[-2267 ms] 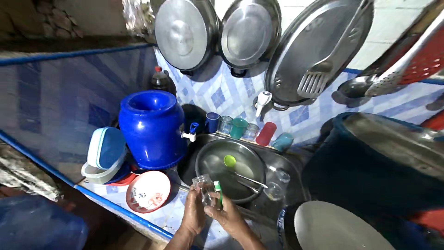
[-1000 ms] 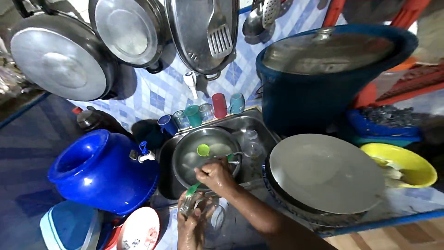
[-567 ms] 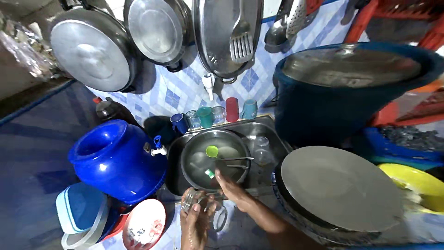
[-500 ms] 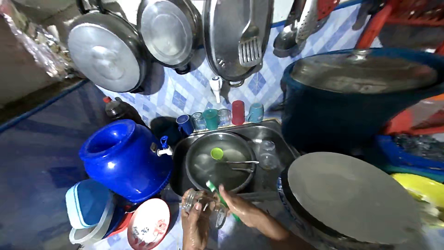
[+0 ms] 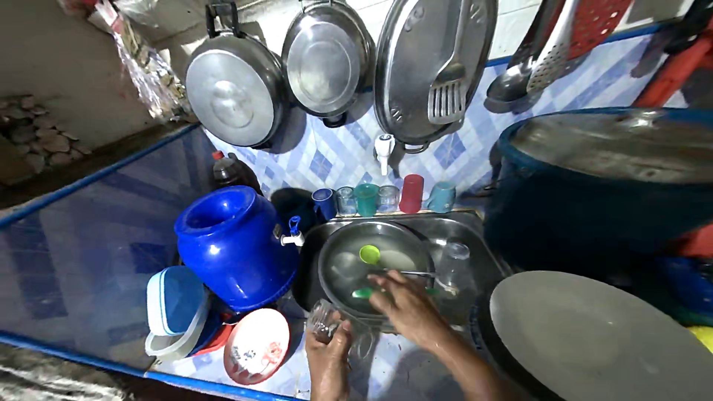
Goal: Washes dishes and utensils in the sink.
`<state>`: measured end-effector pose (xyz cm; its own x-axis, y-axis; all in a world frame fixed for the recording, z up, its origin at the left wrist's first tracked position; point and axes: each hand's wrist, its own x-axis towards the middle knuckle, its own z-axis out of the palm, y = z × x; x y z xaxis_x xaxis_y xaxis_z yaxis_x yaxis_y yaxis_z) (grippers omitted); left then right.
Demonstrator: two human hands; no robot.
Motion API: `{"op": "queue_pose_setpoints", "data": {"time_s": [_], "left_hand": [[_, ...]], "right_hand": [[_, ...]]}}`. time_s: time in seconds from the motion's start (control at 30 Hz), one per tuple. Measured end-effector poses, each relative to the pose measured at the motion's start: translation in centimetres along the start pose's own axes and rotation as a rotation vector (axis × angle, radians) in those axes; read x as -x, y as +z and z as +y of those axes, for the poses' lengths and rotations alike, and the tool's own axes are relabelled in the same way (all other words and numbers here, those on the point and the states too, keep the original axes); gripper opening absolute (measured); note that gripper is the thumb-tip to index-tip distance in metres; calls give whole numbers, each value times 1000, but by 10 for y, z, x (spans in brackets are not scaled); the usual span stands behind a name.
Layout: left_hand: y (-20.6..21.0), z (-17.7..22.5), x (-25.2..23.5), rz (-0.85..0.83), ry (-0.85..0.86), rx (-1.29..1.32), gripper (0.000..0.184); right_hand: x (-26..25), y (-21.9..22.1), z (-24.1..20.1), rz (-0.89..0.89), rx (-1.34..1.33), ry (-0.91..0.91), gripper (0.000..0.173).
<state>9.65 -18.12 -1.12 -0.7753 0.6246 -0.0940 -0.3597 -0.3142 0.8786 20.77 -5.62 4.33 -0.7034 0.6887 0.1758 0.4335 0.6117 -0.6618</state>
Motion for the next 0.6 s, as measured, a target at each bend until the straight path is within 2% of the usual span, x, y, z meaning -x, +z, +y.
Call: {"op": "queue_pose_setpoints", "data": {"time_s": [0.1,0.17,0.23,0.33,0.5,0.6], "left_hand": [[2,1,4,-38,-9,-45,70],[7,4,7,-48,-4,-49,67],[8,7,8,-55,-5,-60,65],[0,8,9,-82,-19,-101,73],[-1,8,8,-65,13,-121,73],[1,15,12,-73,-7,-159,72]], "right_hand": [[-7,17,-7,324,112,-123,47],[-1,35,-22,402,113,-291,45],[0,41,-26,397,80,-382,45],[-10,29,-5,323,10,-333,38],[2,45,-19,394,-4,-515,40],[-8,40,-5,431,-129,-489,38]]}}
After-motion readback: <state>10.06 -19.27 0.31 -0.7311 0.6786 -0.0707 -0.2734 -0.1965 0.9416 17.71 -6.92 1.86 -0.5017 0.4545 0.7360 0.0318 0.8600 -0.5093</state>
